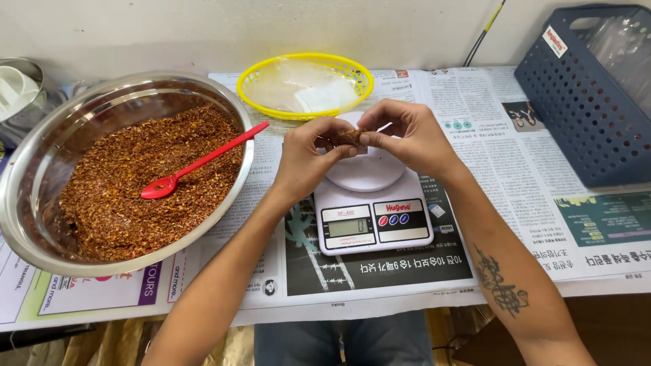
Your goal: Filling small plastic bags with granular material and weighing them on a digital scale
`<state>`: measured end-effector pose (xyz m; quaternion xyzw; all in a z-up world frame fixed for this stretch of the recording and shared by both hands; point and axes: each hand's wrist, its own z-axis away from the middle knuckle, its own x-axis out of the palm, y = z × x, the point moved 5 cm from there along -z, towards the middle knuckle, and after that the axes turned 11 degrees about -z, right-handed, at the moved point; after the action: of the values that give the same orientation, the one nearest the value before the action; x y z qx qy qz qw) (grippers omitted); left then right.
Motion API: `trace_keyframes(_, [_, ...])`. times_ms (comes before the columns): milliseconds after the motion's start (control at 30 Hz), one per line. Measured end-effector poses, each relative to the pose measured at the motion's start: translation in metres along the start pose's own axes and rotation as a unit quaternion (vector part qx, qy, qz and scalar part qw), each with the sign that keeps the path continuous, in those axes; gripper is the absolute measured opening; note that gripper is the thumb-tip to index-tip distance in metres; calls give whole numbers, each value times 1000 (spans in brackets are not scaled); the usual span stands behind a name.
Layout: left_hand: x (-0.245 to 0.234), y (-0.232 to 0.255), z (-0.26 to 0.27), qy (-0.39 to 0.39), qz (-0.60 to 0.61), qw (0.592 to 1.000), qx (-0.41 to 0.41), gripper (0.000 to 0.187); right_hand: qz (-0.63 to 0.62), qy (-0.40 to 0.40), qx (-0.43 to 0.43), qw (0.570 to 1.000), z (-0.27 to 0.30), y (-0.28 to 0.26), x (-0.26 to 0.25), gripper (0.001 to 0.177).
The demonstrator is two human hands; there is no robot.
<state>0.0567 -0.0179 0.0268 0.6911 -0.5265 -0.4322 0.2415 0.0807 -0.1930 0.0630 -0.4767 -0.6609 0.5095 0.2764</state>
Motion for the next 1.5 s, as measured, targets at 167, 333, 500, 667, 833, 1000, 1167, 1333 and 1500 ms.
trace_keyframes(167, [-4,7,1,28,5,1000,7,35,-10,-7,-13,1000,1,1,9,30])
trace_keyframes(333, [-10,10,3,31,-26,999,13,27,-11,20,-21,1000,1,6,8,24])
trace_keyframes(500, [-16,15,4,60,-21,998,22,20,0,6,-45,999,1,3,15,22])
trace_keyframes(667, [-21,16,3,68,-40,996,39,14,10,41,-75,996,1,4,11,3])
trace_keyframes(833, [-15,12,5,12,-17,1000,6,32,7,56,-75,996,2,4,9,5])
trace_keyframes(1000, [-16,8,5,17,-42,999,5,20,-21,35,-43,998,1,16,13,11])
trace_keyframes(1167, [-21,21,8,-47,-128,989,57,28,-18,30,-39,999,2,13,14,7])
trace_keyframes(1333, [-35,42,14,-84,-151,984,35,62,-24,8,-56,998,6,-6,21,10])
trace_keyframes(1500, [-37,36,15,-84,-121,989,-11,68,-10,7,-79,997,4,-13,19,8])
